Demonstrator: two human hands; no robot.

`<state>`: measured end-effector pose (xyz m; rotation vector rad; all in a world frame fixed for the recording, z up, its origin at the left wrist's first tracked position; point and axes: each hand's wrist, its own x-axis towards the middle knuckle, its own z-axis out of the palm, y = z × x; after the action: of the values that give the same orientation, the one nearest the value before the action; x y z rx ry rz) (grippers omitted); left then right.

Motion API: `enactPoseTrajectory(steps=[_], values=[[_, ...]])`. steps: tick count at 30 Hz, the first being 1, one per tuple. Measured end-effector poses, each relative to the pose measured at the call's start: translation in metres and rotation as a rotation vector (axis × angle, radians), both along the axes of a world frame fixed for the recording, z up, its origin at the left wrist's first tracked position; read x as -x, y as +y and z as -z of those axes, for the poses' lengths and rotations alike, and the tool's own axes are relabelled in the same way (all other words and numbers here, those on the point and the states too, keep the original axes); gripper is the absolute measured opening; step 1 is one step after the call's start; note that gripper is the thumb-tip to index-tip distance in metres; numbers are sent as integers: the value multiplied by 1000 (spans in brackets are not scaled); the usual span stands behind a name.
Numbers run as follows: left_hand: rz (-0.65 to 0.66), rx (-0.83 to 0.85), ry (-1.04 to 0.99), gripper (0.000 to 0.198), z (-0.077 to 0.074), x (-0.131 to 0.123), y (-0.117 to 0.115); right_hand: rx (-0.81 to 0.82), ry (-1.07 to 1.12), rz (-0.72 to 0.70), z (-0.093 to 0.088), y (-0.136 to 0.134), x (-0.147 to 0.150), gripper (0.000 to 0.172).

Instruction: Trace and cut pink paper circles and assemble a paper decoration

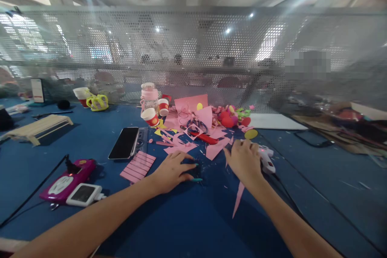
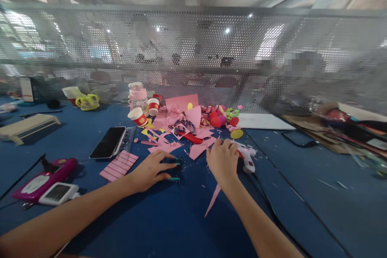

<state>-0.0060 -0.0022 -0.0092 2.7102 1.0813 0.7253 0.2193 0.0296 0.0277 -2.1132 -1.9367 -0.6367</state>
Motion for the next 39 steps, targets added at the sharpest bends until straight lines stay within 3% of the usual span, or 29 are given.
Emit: enactPoseTrajectory(steps=[4,8,17,21,24,27,30,34,39], values=[[37,26,-1,36,-6,0,-3,-3,66,-241,2,15,11,33],[43,45,-18,33,-5,1,0,116,79,-400,0,41,26,45],[35,-50,-37,31,-2,2,2,357,227,-395,1,102,56,57],[-146,-208,-48,33,1,1,7,444,304,-417,-6,120,44,42],[-419,-317,-21,40,12,3,13,458,347,-427,-13,128,30,30],[-642,-308,37,51,25,4,19,431,388,-422,-13,132,20,26],[-684,-240,103,54,31,5,20,385,431,-400,-6,136,18,30],[-682,-204,129,50,24,3,16,381,471,-376,4,137,22,41],[-677,-216,125,48,19,2,12,351,493,-360,-9,131,23,76]])
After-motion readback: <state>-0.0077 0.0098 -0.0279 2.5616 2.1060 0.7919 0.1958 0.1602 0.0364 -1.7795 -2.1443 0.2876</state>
